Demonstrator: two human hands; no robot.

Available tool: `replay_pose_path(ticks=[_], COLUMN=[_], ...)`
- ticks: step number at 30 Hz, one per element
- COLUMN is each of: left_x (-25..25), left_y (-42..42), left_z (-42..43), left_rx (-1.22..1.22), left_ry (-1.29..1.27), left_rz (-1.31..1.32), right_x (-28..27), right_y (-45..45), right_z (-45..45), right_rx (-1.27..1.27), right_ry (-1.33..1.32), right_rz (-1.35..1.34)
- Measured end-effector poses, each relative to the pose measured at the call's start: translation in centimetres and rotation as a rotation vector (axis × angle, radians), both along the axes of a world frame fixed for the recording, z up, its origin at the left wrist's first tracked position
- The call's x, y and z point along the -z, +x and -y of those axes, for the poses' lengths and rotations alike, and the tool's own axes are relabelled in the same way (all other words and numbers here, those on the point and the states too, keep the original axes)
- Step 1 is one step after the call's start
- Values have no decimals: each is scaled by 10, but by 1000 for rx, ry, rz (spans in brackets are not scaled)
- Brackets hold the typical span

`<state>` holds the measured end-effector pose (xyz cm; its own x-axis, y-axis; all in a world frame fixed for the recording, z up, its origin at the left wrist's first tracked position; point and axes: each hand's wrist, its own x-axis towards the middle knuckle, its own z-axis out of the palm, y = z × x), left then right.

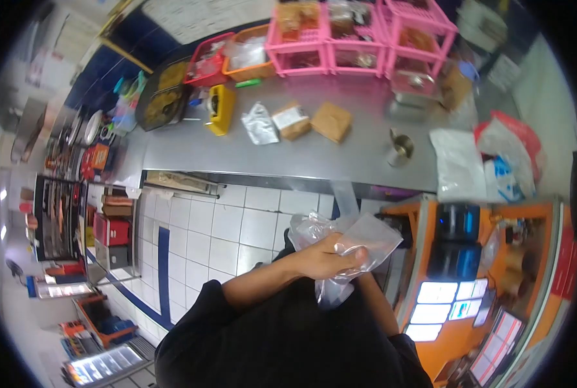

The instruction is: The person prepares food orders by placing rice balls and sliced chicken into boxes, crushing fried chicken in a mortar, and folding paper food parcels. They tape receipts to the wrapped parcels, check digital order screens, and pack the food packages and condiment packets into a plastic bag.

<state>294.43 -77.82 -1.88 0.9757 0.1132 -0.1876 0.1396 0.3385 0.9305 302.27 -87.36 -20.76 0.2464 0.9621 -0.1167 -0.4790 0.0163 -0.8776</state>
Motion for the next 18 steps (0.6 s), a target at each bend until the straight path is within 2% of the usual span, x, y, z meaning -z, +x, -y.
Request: replay_pose_path(ticks=[1,3,4,5,7,8,9,10,11,12,13,14,15,17,18], left_x=[-1,12,15,15,10,0,-3,1,4,4,5,5,30,23,3], left_y=[-19,-69,-97,-124,-175,-195,-212,-226,-239,-250,-261,-271,-296,-317,-319], left_z=[-13,-33,-47,-61,-83,-92,-103,-113,-122,-131,-141,-151,-172,-201,-211], left_rx=[-59,-271,-279,-468,-656,-775,-892,-889,-887,-944,-1001,-1059,-813,-886,-1175], left_ry=[-114,-329,-337,-387,-479,-565,-646,-673,-773,-796,-818,-839,-866,-499,-98], left_rz=[70,51,63,37,9,56,103,112,207,179,151,123,433,460,168], right_x=[-17,-26,-24,-10,-20,-51,-57,-64,-64,-66,-71,-58,-33,-52,-62], right_y=[-20,-50,-61,-58,-70,-84,-89,-93,-94,-98,-105,-104,-96,-98,-99], right_z=[-19,-53,-70,-96,-133,-151,-165,-180,-188,-193,-194,-189,-177,-176,-175], right_rx=[34,90,107,129,162,289,334,394,245,87,81,90,-20,-115,-155], right_ry=[21,45,50,-20,-128,38,122,199,326,454,430,429,318,334,331], right_rz=[114,287,348,-71,-470,-149,28,201,459,708,570,576,226,-83,-236])
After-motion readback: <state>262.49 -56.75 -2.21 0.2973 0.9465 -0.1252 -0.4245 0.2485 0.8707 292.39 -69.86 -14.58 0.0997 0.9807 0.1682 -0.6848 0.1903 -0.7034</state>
